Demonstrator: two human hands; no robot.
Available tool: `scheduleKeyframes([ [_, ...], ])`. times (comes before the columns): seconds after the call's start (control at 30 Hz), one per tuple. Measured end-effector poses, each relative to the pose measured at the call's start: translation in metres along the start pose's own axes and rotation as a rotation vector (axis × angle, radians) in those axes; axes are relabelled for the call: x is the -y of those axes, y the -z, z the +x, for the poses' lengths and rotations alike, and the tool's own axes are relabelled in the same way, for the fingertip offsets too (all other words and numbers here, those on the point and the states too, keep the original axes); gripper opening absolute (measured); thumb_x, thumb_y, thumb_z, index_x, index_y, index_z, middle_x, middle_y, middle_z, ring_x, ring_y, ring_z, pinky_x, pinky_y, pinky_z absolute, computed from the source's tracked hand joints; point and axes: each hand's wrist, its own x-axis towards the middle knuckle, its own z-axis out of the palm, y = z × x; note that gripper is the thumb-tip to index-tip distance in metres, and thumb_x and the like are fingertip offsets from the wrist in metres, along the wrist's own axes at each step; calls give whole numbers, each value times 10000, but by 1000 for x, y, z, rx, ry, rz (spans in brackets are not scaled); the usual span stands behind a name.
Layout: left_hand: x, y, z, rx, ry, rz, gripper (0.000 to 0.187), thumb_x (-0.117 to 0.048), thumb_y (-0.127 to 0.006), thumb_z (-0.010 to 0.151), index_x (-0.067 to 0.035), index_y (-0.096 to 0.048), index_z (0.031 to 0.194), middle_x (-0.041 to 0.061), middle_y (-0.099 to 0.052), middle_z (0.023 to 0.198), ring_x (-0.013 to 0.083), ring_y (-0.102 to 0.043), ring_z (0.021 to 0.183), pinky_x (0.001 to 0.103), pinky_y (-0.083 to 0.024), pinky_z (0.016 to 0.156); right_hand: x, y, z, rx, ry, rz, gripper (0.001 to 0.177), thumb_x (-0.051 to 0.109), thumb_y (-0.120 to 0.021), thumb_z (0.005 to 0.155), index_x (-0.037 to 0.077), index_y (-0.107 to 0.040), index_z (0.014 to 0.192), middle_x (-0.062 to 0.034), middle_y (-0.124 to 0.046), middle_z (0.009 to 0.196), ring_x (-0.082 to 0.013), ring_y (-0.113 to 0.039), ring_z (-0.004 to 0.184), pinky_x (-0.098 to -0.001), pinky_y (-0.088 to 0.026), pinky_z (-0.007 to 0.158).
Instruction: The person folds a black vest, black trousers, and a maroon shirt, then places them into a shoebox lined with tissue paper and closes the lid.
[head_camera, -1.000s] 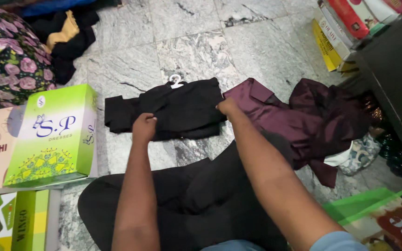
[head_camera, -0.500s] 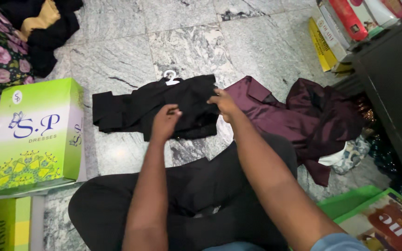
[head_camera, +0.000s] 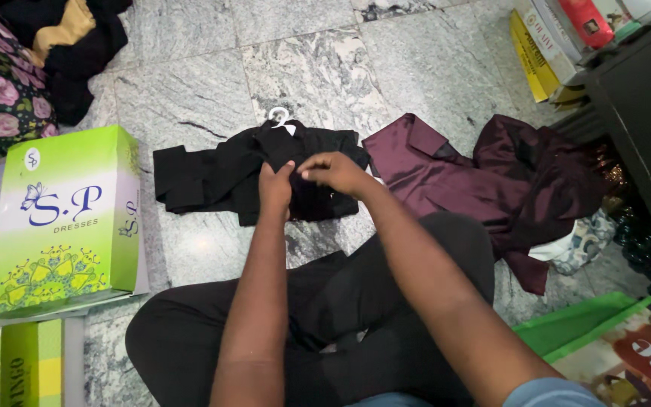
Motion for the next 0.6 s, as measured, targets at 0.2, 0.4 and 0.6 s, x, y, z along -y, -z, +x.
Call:
scheduleKeyframes([
  [0.2, -12, -3, -4, 185, -32, 67, 459, -163, -706, 915, -33, -600, 1341, 91, -713, 1173, 180, -672, 1066, 309, -523, 923, -6, -2, 16, -236, 47, -69, 541, 341, -799, 894, 17, -631, 1294, -30, -639, 944, -106, -575, 737, -260, -491, 622],
  [0.4, 5, -3, 8, 345, 11, -86, 463, -142, -744, 901, -14, -628, 1330, 77, -693, 1182, 162, -639, 1070, 312, -513, 941, -10, -2, 18, -328, 1, -62, 449, 388, -766, 912, 30, -618, 1139, -46, -677, 857, -95, -626, 719, -268, -518, 610],
  [0.6, 22, 3, 22, -35, -19, 104, 351, -147, -716, 947, 9, -641, 1252, 94, -686, 1177, 185, -661, 1059, 331, -536, 893, -58, 27, 34, -535, 346, -466, 157, 148, -691, 990, 14, -645, 921, -97, -684, 859, -150, -657, 748, -315, -525, 678],
])
